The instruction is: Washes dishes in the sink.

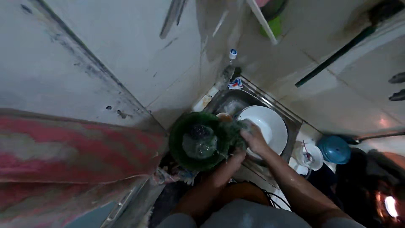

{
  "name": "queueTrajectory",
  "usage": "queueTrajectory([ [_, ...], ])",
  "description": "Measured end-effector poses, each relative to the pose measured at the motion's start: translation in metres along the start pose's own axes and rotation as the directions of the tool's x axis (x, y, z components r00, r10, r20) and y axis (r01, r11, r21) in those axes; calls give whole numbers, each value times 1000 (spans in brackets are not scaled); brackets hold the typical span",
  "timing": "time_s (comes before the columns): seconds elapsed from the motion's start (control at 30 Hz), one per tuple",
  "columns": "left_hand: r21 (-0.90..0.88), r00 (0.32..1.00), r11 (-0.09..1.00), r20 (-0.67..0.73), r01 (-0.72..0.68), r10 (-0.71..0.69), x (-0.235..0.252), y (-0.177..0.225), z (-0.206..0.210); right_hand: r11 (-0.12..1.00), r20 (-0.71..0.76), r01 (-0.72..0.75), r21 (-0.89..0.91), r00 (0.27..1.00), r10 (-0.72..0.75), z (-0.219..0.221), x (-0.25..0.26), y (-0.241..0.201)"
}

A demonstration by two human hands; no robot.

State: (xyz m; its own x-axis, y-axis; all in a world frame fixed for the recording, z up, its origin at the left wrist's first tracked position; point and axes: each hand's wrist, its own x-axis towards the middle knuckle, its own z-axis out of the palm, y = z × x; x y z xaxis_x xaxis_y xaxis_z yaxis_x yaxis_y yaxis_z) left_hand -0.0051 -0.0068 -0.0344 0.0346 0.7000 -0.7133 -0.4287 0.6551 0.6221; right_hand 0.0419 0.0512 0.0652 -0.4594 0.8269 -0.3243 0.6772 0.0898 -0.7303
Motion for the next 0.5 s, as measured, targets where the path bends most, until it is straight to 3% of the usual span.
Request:
queueTrajectory([
  [0.13,-69,999,997,3,33,-33,-20,15,11,944,-358,-319,-86,894,270,-55,38,78],
  [0.2,-10,999,999,9,36,-36,-27,19,20,937,-432,-339,-81,859,273,-45,59,100],
  [0.27,89,1000,996,22,-10,8,-28,24,26,971,-327,-232,-63,924,200,-15,62,106],
  [0.33,152,993,982,-19,-111,115,-24,38,19,987,71,-99,-126,992,109,-4,39,102],
  [0.37,186,984,971,-71,-147,162,-20,44,12,969,256,-9,-248,964,74,-14,30,107],
  [0.4,205,978,966,-103,-155,179,-21,51,7,925,345,59,-376,935,80,-29,24,118],
  [0.43,203,974,966,-123,-161,188,-23,56,6,852,315,48,-521,939,140,-45,21,129],
  [0.5,170,973,970,-118,-175,196,-28,57,14,763,167,-148,-629,933,319,-56,20,126],
])
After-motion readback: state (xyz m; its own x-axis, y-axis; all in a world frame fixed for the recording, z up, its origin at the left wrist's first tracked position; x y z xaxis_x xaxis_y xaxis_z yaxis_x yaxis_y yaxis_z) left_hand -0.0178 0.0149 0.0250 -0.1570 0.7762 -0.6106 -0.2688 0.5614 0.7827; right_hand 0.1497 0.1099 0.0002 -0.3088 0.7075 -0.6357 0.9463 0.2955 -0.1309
